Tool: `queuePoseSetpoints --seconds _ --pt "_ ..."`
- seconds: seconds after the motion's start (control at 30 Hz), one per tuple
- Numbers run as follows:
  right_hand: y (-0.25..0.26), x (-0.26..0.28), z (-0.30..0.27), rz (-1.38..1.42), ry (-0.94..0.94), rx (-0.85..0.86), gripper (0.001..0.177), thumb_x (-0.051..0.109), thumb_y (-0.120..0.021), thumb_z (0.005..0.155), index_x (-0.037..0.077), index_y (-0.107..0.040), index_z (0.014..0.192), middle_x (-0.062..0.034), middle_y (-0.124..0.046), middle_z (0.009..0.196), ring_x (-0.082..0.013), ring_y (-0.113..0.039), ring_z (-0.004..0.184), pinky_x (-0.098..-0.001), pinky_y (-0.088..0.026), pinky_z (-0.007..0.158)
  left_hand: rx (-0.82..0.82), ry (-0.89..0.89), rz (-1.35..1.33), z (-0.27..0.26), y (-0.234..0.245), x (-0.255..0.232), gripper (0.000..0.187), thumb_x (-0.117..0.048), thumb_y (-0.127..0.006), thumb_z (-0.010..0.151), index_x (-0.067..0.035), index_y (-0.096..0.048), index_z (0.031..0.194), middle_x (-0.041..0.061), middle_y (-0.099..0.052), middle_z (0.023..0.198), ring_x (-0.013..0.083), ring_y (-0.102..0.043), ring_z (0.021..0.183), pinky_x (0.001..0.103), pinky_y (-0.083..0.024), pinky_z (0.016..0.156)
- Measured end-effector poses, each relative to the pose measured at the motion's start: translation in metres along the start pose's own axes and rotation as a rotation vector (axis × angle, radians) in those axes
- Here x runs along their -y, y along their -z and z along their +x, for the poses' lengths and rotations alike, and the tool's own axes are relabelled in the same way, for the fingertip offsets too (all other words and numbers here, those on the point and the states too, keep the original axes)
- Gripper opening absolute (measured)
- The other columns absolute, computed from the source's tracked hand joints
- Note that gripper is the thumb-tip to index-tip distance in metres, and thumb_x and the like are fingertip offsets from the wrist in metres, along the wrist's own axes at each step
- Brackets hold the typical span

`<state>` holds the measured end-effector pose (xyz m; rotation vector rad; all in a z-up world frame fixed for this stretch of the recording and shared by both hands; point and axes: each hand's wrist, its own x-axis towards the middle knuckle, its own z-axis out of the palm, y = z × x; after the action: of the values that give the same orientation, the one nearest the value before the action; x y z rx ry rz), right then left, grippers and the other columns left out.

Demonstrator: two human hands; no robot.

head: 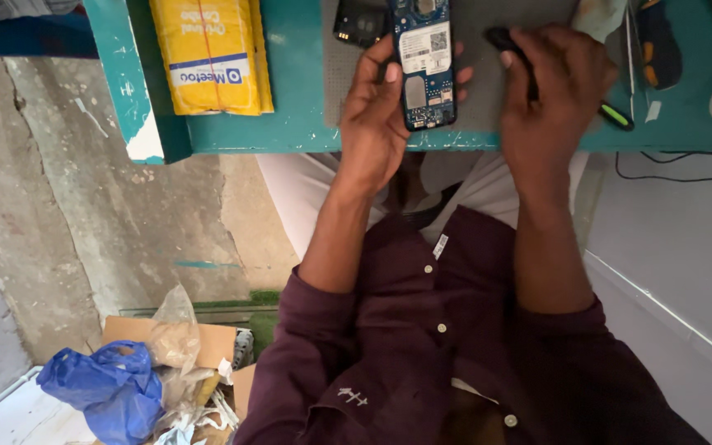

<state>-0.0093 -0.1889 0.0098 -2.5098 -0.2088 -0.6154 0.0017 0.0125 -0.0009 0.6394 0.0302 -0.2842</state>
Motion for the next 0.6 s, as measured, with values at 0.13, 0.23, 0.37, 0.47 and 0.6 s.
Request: queuePoseSetpoints --seconds 0.13,0.23,0.37,0.47,0.6 --pt "0.001 0.001 0.002 -0.039 0.009 -0.008 0.027 0.002 -0.079 0.101 0.009 -0.075 0.127 -0.0037 -0.066 0.127 -0.024 -0.057 0.12 -0.0395 -0.034 0.107 0.002 -0.015 -0.027 0.001 0.0 0.001 0.035 -0.017 -0.037 0.119 -0.005 -0.035 0.152 0.032 -0.058 0.145 0.0415 -0.066 0.124 0.053 -0.06 0.111" --pt "0.002 -0.001 0.007 -0.129 -0.005 -0.01 0.022 0.0 -0.078 0.103 0.01 -0.075 0.123 -0.0044 -0.068 0.123 -0.0266 -0.059 0.12 -0.043 -0.035 0.104 0.017 -0.008 -0.147 0.002 0.001 0.002 0.033 -0.018 -0.038 0.119 -0.008 -0.036 0.15 0.03 -0.057 0.147 0.042 -0.065 0.13 0.054 -0.059 0.111" --pt "0.008 -0.018 0.024 -0.017 -0.077 -0.097 0.022 -0.002 -0.073 0.105 0.006 -0.07 0.125 -0.0103 -0.067 0.125 -0.0315 -0.06 0.117 -0.0438 -0.046 0.103 0.053 -0.019 -0.139 0.001 0.005 0.0 0.033 -0.017 -0.042 0.119 -0.008 -0.039 0.151 0.03 -0.055 0.146 0.0401 -0.063 0.129 0.053 -0.056 0.11" --pt "0.017 -0.029 0.033 0.027 -0.055 -0.164 0.02 -0.001 -0.073 0.103 0.003 -0.067 0.122 -0.0128 -0.065 0.124 -0.0333 -0.06 0.116 -0.0441 -0.048 0.099 0.064 -0.009 -0.163 0.002 0.006 -0.002 0.033 -0.016 -0.044 0.118 -0.008 -0.039 0.15 0.03 -0.052 0.15 0.0404 -0.06 0.133 0.054 -0.054 0.113" --pt "0.048 -0.035 0.026 -0.031 -0.124 -0.137 0.022 -0.009 -0.067 0.101 0.003 -0.073 0.119 -0.0086 -0.069 0.115 -0.0288 -0.062 0.108 -0.0419 -0.048 0.097 0.081 -0.024 -0.187 0.0 0.007 -0.004 0.035 -0.016 -0.046 0.117 -0.008 -0.038 0.15 0.03 -0.05 0.151 0.0406 -0.058 0.135 0.054 -0.054 0.114"
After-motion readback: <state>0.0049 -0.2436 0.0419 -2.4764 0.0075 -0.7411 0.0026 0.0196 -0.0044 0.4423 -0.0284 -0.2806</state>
